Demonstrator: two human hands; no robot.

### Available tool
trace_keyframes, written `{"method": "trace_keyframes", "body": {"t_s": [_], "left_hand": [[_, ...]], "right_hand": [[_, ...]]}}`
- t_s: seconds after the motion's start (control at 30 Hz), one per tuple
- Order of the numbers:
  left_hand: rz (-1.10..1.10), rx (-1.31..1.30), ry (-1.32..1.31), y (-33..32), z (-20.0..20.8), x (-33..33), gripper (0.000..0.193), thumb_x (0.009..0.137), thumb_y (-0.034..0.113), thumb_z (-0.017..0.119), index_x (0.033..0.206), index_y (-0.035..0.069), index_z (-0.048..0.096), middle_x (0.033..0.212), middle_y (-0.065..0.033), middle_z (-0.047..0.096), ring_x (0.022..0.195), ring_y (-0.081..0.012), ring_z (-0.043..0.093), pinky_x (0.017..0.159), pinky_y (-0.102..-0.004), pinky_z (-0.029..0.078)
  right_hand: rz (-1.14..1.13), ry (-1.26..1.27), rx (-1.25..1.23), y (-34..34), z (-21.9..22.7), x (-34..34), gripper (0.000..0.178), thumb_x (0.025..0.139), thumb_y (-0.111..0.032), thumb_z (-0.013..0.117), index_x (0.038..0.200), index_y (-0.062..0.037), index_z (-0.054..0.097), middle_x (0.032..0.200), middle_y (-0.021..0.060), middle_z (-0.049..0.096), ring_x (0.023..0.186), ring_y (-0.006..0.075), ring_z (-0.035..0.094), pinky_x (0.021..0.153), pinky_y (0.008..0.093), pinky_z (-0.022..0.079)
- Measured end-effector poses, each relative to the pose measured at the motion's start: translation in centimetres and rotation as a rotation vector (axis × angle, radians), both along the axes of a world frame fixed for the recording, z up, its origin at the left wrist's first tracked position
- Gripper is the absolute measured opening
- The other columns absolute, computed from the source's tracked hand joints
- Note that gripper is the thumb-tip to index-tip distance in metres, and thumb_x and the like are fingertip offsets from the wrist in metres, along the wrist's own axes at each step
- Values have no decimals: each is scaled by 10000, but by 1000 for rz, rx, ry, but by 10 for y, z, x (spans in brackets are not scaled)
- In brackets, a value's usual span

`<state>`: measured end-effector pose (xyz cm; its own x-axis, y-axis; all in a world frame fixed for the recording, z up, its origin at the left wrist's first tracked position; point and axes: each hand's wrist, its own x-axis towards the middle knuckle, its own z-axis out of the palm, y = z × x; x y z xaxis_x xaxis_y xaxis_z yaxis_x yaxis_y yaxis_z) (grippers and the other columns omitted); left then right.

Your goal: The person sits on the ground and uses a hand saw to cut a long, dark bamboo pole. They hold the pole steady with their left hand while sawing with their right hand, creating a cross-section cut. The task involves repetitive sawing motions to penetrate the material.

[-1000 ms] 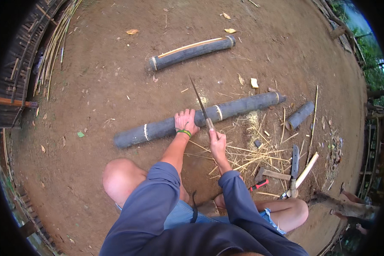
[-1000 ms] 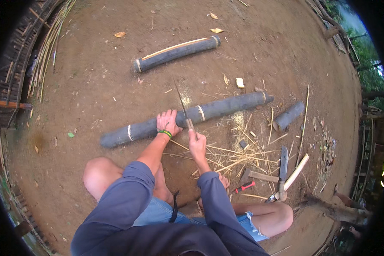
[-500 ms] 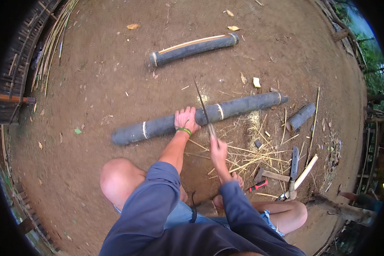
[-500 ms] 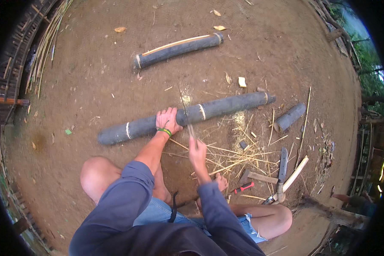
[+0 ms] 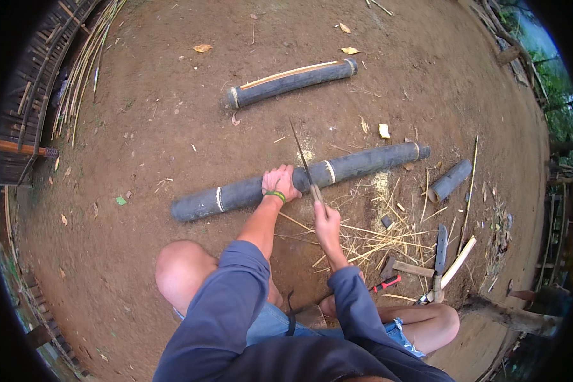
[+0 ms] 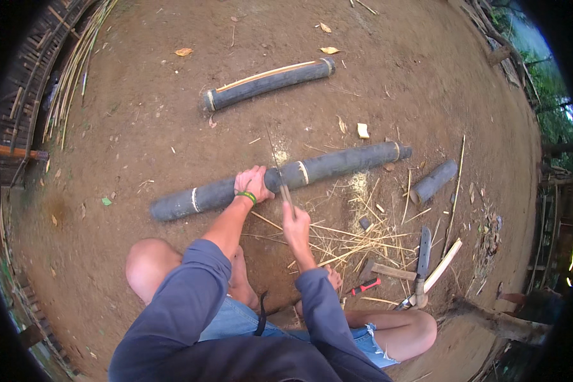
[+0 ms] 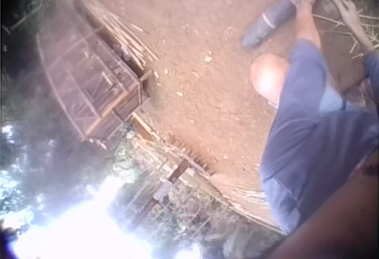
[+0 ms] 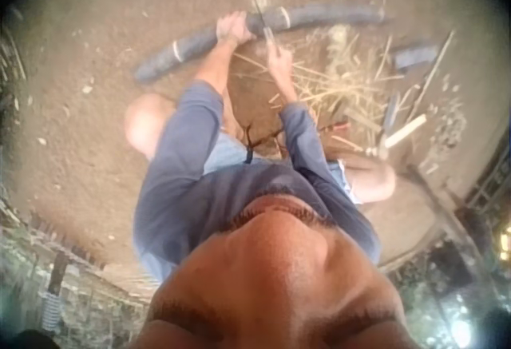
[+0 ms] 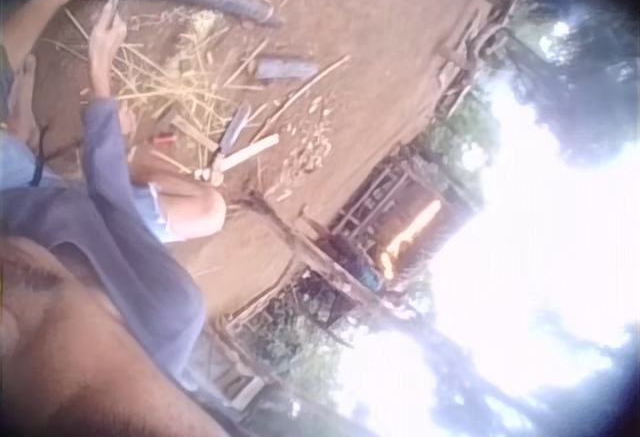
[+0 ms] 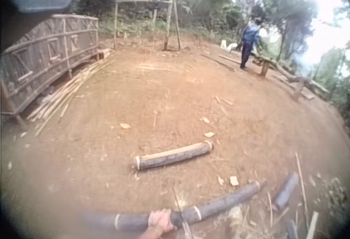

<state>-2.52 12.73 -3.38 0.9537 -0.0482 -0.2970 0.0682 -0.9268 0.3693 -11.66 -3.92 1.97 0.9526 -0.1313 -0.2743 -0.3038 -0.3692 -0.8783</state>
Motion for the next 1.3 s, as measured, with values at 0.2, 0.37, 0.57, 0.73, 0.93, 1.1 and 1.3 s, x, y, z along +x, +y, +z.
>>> {"method": "trace_keyframes", "body": {"t_s": [0.2, 0.37, 0.57, 0.73, 0.93, 1.1, 1.3], "left_hand": [[24, 24, 27, 6, 0, -7, 817, 563, 443, 936, 1269, 152, 643, 1240, -83, 679, 1142, -308, 666, 1006, -461, 504], [10, -54, 127, 2, 5, 9, 812, 549, 456, 943, 1244, 163, 643, 1206, -66, 675, 1145, -290, 659, 1030, -456, 479], [43, -14, 7, 9, -4, -5, 808, 546, 438, 945, 1247, 170, 645, 1211, -61, 679, 1126, -293, 668, 1013, -441, 480], [30, 8, 1, -7, 7, 1, 799, 553, 425, 940, 1257, 191, 642, 1205, -54, 667, 1139, -287, 658, 1020, -443, 477], [40, 16, 72, 12, 3, -6, 828, 568, 433, 925, 1297, 182, 622, 1260, -53, 645, 1173, -294, 641, 1022, -458, 481], [-3, -4, 8, -9, 7, 4, 826, 566, 450, 926, 1283, 163, 634, 1221, -68, 670, 1142, -302, 657, 1011, -446, 494], [47, -24, 56, 19, -1, 0, 773, 560, 440, 932, 1226, 163, 654, 1215, -62, 673, 1164, -293, 655, 1022, -455, 490]], "right_hand": [[60, -164, -257, -49, 8, -114, 478, 1051, -316, 608, 683, -19, 542, 593, -21, 419, 567, 92, 372, 505, 341, 284], [-1, -5, -21, -9, -7, -15, 478, 1032, -330, 627, 747, 53, 591, 582, 147, 491, 544, 198, 434, 540, 410, 350], [77, -17, -345, -48, 57, -116, 479, 1034, -334, 613, 748, 51, 596, 590, 123, 477, 582, 176, 426, 555, 396, 359], [-21, 61, -32, 0, -1, 22, 495, 1039, -340, 601, 783, 83, 593, 594, 147, 425, 585, 206, 423, 571, 426, 374], [38, 97, -166, -40, 60, -109, 413, 1040, -312, 610, 845, 40, 704, 572, 48, 486, 562, 110, 436, 527, 376, 352], [-4, -111, -68, -22, -8, -13, 451, 1040, -332, 612, 775, 33, 615, 563, 68, 448, 559, 130, 387, 517, 394, 328], [118, -11, -334, -53, 42, -122, 437, 1035, -317, 615, 769, 29, 634, 587, 104, 472, 563, 116, 433, 544, 364, 389]]}}
